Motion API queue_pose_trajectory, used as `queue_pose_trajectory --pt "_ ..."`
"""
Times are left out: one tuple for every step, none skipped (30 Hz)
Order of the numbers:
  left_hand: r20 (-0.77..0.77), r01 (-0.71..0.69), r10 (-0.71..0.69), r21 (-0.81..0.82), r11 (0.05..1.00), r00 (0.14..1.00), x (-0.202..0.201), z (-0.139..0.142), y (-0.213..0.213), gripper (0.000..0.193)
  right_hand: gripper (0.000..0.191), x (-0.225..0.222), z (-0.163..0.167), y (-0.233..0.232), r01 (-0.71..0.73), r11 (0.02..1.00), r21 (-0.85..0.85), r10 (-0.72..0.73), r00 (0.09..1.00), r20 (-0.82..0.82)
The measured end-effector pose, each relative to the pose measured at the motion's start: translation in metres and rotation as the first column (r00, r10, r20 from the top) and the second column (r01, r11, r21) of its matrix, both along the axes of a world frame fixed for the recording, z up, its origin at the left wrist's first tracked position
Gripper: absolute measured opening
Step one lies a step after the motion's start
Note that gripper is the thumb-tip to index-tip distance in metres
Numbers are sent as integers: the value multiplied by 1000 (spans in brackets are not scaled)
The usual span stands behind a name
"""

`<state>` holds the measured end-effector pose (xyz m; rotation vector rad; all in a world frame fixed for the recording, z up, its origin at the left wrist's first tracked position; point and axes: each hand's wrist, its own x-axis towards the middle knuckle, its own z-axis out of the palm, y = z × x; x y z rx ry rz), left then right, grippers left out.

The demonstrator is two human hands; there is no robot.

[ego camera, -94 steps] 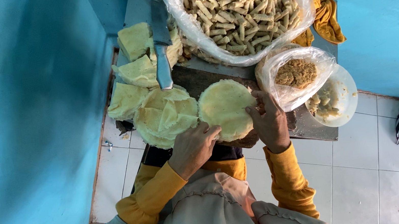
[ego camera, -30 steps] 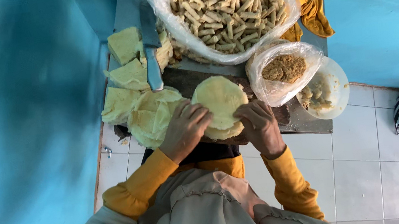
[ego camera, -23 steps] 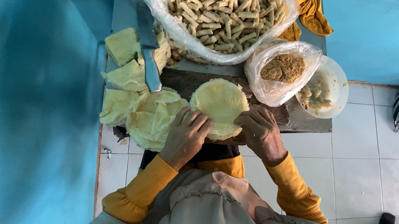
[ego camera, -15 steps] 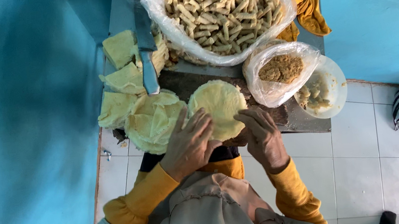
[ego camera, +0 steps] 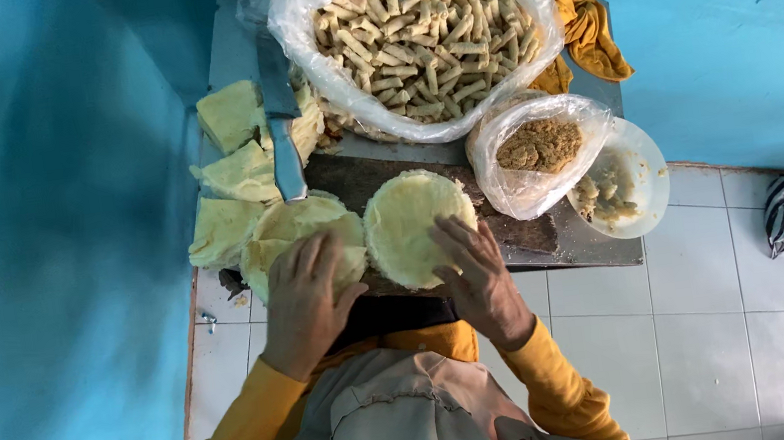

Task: The person peels thin sheets off round layered cakes by hand, working one cake at a time over their lap and placing the separated layers and trimmed pieces on the table beside them.

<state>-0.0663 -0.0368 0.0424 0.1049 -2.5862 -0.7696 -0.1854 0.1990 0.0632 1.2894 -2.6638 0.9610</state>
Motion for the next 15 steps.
queue_pose_trajectory --pt "-16 14 -14 5 1000 1000 3 0 -2 63 50 2 0 -3 -14 1000 25 14 1000 -10" --pt "-30 27 -27 10 1000 999 4 -1 -5 57 50 4 0 -7 -29 998 51 30 999 -18" --pt "-46 40 -39 13 999 998 5 -2 -6 52 50 6 0 -10 -45 996 75 47 999 -27" --pt "-52 35 -34 33 999 998 4 -4 -8 44 49 8 0 -13 -44 997 69 44 999 -6" --pt "-60 32 -29 53 998 998 2 -6 -10 37 49 9 0 -14 -42 997 62 41 999 11" --pt "-73 28 -22 70 997 997 0 -8 -13 29 49 9 0 -17 -41 998 53 40 999 24" --pt "-91 14 -7 76 997 996 -3 -9 -15 23 47 8 0 -19 -52 998 45 51 998 22" --pt "-102 2 7 86 996 995 -5 -10 -18 17 46 7 1 -20 -61 997 39 60 998 26" --pt "-110 -11 22 97 995 994 -6 -10 -20 11 45 6 2 -21 -71 997 36 70 997 34" --pt "-150 -31 50 124 992 987 -7 -10 -23 11 45 5 4 -22 -75 996 43 73 996 47" --pt "-192 -48 77 152 987 978 -7 -8 -24 10 45 3 7 -23 -77 996 50 75 996 56" --pt "-236 -65 108 180 981 966 -6 -6 -25 9 45 2 11 -23 -82 995 57 78 995 63" --pt "-313 -76 136 197 978 940 -5 -4 -23 8 45 1 15 -24 -68 997 21 65 993 95" --pt "-384 -82 161 213 974 909 -4 -1 -21 6 46 1 20 -24 -49 999 -15 50 990 131" --pt "-450 -87 186 231 969 874 -3 1 -16 5 46 3 24 -25 -28 998 -48 36 985 170"
